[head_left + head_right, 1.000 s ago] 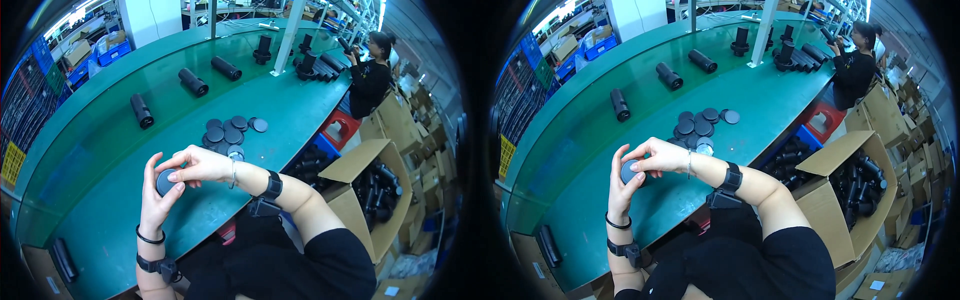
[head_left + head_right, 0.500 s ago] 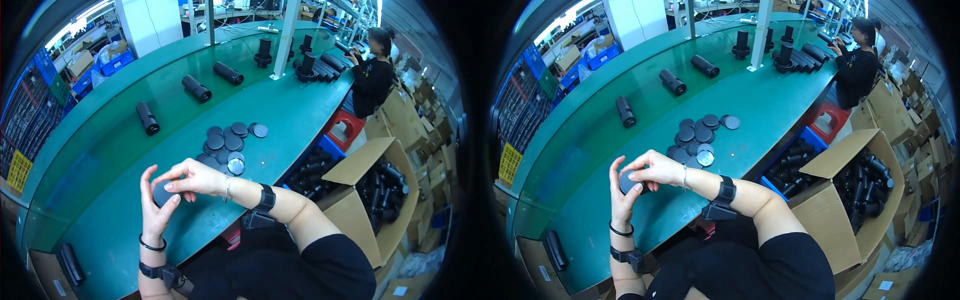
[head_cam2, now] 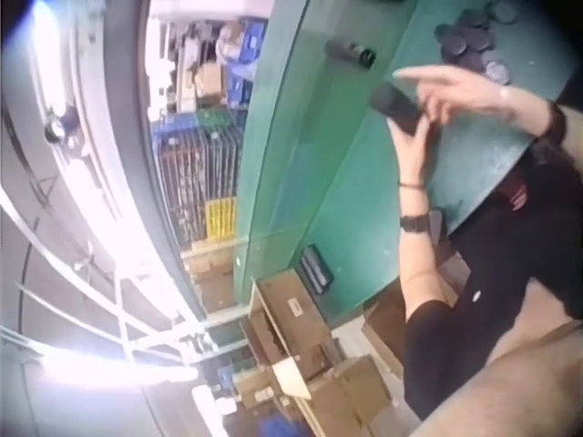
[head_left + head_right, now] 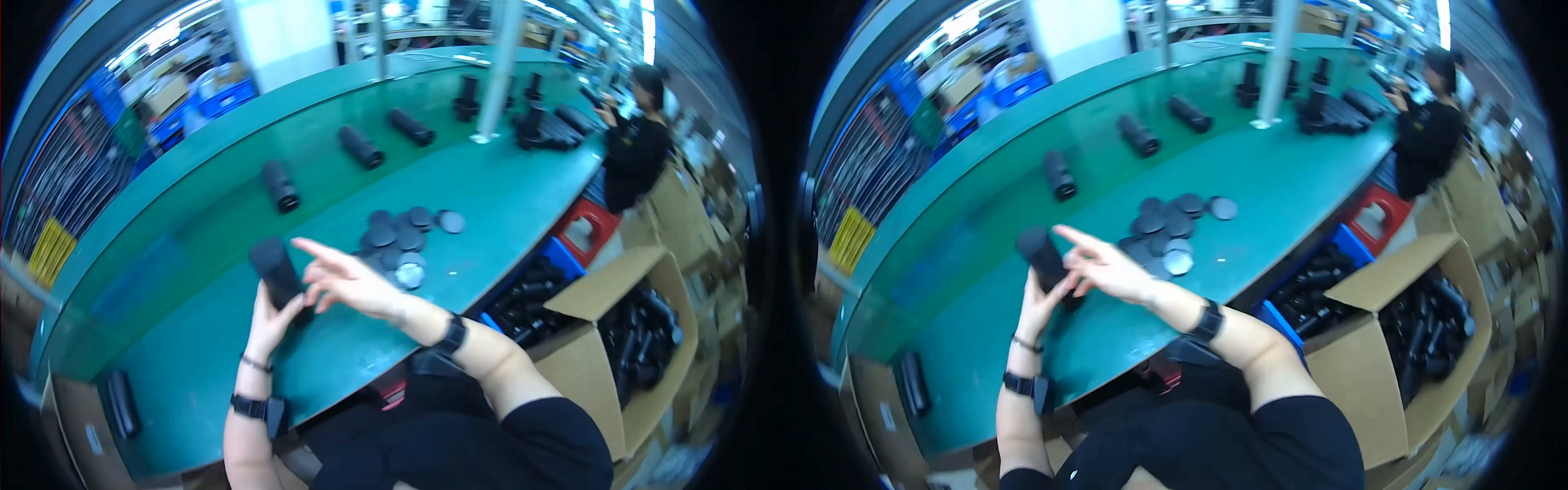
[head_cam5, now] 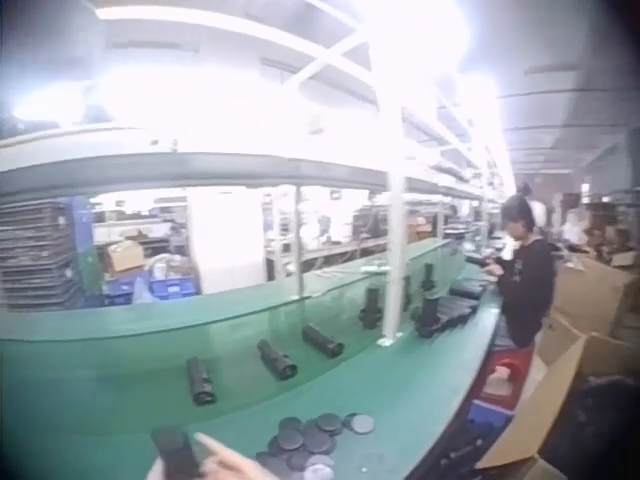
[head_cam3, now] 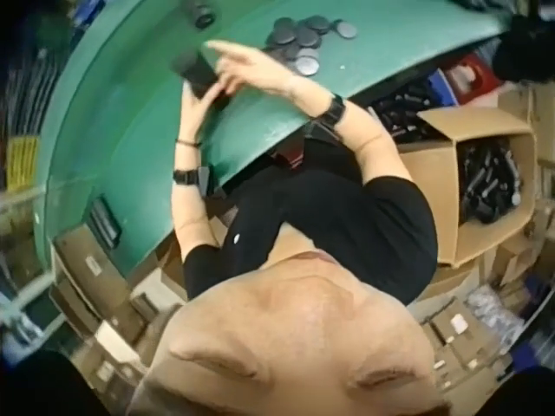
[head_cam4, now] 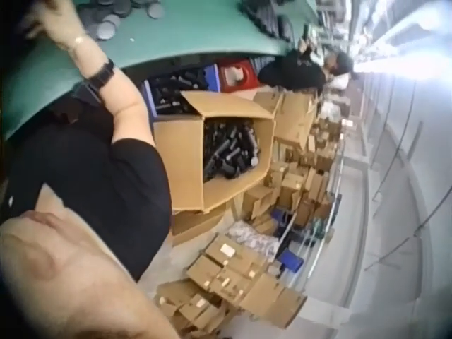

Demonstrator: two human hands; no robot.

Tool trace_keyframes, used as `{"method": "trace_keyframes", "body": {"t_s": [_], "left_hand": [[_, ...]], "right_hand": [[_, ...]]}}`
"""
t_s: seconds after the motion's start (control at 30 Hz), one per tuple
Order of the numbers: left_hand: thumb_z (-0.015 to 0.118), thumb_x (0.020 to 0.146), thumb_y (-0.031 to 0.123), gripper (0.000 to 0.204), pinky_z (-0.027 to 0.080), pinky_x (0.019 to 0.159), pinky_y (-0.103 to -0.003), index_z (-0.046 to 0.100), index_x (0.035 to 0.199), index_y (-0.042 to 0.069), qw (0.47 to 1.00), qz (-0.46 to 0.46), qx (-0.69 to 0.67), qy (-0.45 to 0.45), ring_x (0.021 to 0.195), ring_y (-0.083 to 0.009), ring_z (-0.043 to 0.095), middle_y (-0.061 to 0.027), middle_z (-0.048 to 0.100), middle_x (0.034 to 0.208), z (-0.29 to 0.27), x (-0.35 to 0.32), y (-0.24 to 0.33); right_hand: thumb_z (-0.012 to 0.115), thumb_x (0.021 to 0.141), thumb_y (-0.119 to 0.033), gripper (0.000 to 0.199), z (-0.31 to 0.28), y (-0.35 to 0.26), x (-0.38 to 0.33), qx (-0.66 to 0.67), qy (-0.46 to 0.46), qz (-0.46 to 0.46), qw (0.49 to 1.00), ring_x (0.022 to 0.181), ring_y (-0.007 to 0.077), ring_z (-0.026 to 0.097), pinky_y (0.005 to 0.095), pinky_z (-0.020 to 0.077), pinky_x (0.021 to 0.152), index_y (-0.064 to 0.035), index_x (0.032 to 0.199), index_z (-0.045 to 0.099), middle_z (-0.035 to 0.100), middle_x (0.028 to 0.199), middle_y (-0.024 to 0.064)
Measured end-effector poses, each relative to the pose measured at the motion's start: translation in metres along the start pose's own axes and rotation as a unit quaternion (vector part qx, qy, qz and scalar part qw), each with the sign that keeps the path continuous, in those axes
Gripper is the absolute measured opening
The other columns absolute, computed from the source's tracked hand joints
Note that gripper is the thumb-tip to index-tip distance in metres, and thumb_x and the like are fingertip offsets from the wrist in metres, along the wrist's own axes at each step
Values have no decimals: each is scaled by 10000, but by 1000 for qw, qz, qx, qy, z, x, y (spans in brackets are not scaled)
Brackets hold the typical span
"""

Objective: The person picks up a black cylinder and a cap, presses the cap onto the cylinder, and places the assembled unit onto the green workbench.

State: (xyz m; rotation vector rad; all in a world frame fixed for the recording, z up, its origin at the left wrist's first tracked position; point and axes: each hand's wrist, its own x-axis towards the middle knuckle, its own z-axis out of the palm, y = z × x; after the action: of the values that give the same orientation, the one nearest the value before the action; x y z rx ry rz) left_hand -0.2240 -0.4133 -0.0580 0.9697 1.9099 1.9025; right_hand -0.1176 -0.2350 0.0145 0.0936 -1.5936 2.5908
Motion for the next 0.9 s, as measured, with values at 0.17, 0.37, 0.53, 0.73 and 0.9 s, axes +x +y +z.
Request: {"method": "trace_keyframes", "body": {"t_s": [0.17,0.37,0.53,0.73,0.9], "left_hand": [[771,794,130,730,491,883,-355,346,1368,-23,979,-141,-99,110,1061,-199,549,-138,537,1208,-45,69,-1],[829,674,161,860,517,832,-381,345,1349,-64,949,-140,169,227,978,-258,618,-178,592,1146,-157,147,-75],[846,667,301,948,492,918,-428,335,1400,-14,851,-139,381,335,1067,-390,623,-263,612,1184,-142,190,-122],[693,766,600,862,453,982,-471,472,1338,-6,841,-85,399,354,1167,-412,566,-259,563,1293,-148,168,-87],[684,769,455,630,467,951,-502,547,1313,170,733,-116,573,346,1212,-342,515,-143,576,1280,-172,95,-33]], "right_hand": [[609,941,-176,243,-45,23,-54,-403,-66,-106,906,758,160,601,306,481,667,-65,1148,669,611,849,55],[604,907,-138,143,-44,78,-77,-453,-84,-105,882,754,282,633,368,493,658,-67,991,696,631,831,106],[598,906,-127,138,-55,74,-89,-448,-53,-111,886,770,287,642,373,499,673,-68,989,690,639,846,95],[617,911,-119,138,-51,73,-72,-428,-86,-117,892,729,263,630,349,495,644,-59,1007,696,632,822,93],[651,850,-24,110,-38,54,-75,-500,-15,-62,864,647,227,585,318,457,595,-31,929,726,625,738,101]]}}
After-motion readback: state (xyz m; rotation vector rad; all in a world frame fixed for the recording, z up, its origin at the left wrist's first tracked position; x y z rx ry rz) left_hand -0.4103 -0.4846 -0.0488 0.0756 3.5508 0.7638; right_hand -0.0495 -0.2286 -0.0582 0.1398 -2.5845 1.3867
